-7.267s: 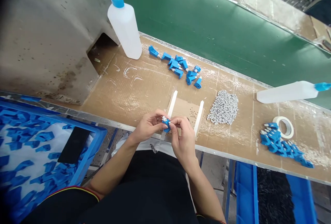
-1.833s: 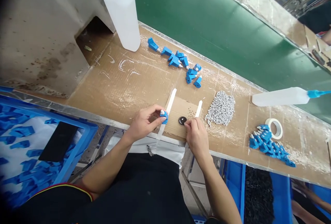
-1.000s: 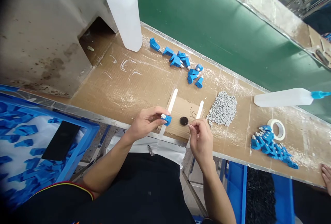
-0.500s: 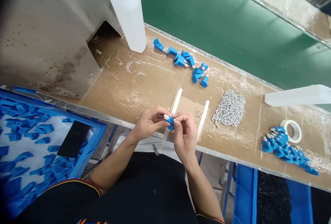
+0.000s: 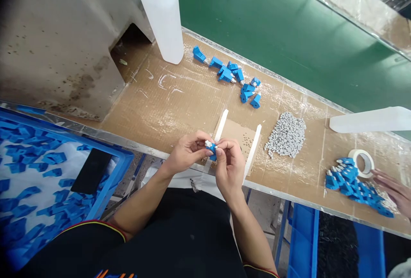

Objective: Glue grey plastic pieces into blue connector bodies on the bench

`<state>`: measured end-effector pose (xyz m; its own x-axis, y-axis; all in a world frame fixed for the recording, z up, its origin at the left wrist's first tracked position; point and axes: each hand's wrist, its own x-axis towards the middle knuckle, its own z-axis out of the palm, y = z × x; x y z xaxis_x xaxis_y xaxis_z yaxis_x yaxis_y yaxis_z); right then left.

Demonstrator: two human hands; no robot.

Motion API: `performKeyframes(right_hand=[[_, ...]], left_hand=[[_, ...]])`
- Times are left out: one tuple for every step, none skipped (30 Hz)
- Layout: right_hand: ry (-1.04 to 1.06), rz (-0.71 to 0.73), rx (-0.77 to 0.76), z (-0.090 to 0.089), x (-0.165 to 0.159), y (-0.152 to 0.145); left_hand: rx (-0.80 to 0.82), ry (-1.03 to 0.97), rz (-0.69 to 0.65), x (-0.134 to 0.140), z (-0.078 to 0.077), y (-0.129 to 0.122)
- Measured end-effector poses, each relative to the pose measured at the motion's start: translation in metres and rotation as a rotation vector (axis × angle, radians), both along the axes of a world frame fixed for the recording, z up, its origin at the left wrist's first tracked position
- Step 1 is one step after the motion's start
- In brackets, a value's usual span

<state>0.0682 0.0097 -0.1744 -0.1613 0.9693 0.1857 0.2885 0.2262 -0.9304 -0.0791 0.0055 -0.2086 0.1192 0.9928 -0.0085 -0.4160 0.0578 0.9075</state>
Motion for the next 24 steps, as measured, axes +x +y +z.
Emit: performKeyframes(right_hand=[[-0.010, -0.002, 0.000, -0.0003, -0.0001, -0.0002], [-0.018, -0.004, 0.001, -0.0006, -0.0001, -0.0003], [-0.021, -0.006, 0.004, -0.0009, -0.0001, -0.0004], [-0.020, -0.007, 0.007, -0.0013, -0.0001, -0.0005], [-0.017, -0.006, 0.011, -0.0017, 0.0000, -0.0005], [-0.014, -0.005, 0.013, -0.0021, 0.0002, -0.0005], [-0.013, -0.002, 0.013, -0.0024, 0.0004, -0.0005], [-0.016, 0.001, 0.012, -0.0026, 0.0005, -0.0004], [-0.020, 0.002, 0.010, -0.0028, 0.0007, -0.0004], [-0.024, 0.002, 0.009, -0.0030, 0.0009, -0.0004], [-0.024, 0.002, 0.009, -0.0032, 0.0011, -0.0004], [-0.022, 0.002, 0.011, -0.0035, 0.0012, -0.0005], [-0.018, 0.003, 0.014, -0.0038, 0.0013, -0.0005], [-0.014, 0.004, 0.018, -0.0041, 0.0015, -0.0005], [-0.015, 0.004, 0.023, -0.0046, 0.0016, -0.0006], [-0.023, 0.003, 0.026, -0.0051, 0.0017, -0.0006], [-0.036, 0.001, 0.027, -0.0057, 0.0018, -0.0006], [-0.055, -0.001, 0.030, -0.0061, 0.0019, -0.0006], [-0.077, -0.003, 0.036, -0.0065, 0.0021, -0.0005], [-0.099, -0.006, 0.046, -0.0066, 0.0024, -0.0003], [-0.118, -0.007, 0.059, -0.0064, 0.0029, 0.0000], [-0.135, -0.006, 0.073, -0.0059, 0.0037, 0.0004], [-0.153, -0.002, 0.087, -0.0049, 0.0048, 0.0011], [-0.173, 0.006, 0.094, -0.0036, 0.0064, 0.0018]], left_hand=[[0.000, 0.002, 0.001, -0.0001, -0.0001, -0.0001], [0.000, 0.001, 0.000, -0.0002, -0.0003, -0.0001], [-0.001, -0.003, -0.001, -0.0002, -0.0004, -0.0002], [-0.001, -0.007, -0.002, -0.0002, -0.0005, -0.0002], [-0.002, -0.008, -0.003, -0.0002, -0.0006, -0.0002], [-0.003, -0.005, -0.002, -0.0001, -0.0005, -0.0001], [-0.003, 0.000, -0.001, -0.0001, -0.0004, -0.0001], [-0.005, 0.007, 0.002, -0.0001, -0.0002, 0.0000], [-0.006, 0.014, 0.005, -0.0001, 0.0001, 0.0001], [-0.008, 0.020, 0.007, -0.0001, 0.0004, 0.0002], [-0.008, 0.024, 0.009, -0.0001, 0.0007, 0.0004], [-0.006, 0.027, 0.011, -0.0001, 0.0008, 0.0005], [-0.001, 0.029, 0.012, 0.0000, 0.0009, 0.0005], [0.006, 0.030, 0.014, 0.0001, 0.0008, 0.0006], [0.014, 0.031, 0.017, 0.0002, 0.0006, 0.0007], [0.022, 0.034, 0.021, 0.0003, 0.0003, 0.0007], [0.027, 0.041, 0.025, 0.0004, 0.0000, 0.0008], [0.031, 0.054, 0.030, 0.0004, -0.0003, 0.0008], [0.035, 0.072, 0.037, 0.0003, -0.0007, 0.0009], [0.041, 0.095, 0.044, 0.0001, -0.0010, 0.0009], [0.053, 0.121, 0.052, -0.0002, -0.0013, 0.0010], [0.072, 0.148, 0.061, -0.0006, -0.0015, 0.0011], [0.098, 0.178, 0.069, -0.0012, -0.0019, 0.0011], [0.128, 0.209, 0.074, -0.0020, -0.0022, 0.0011]])
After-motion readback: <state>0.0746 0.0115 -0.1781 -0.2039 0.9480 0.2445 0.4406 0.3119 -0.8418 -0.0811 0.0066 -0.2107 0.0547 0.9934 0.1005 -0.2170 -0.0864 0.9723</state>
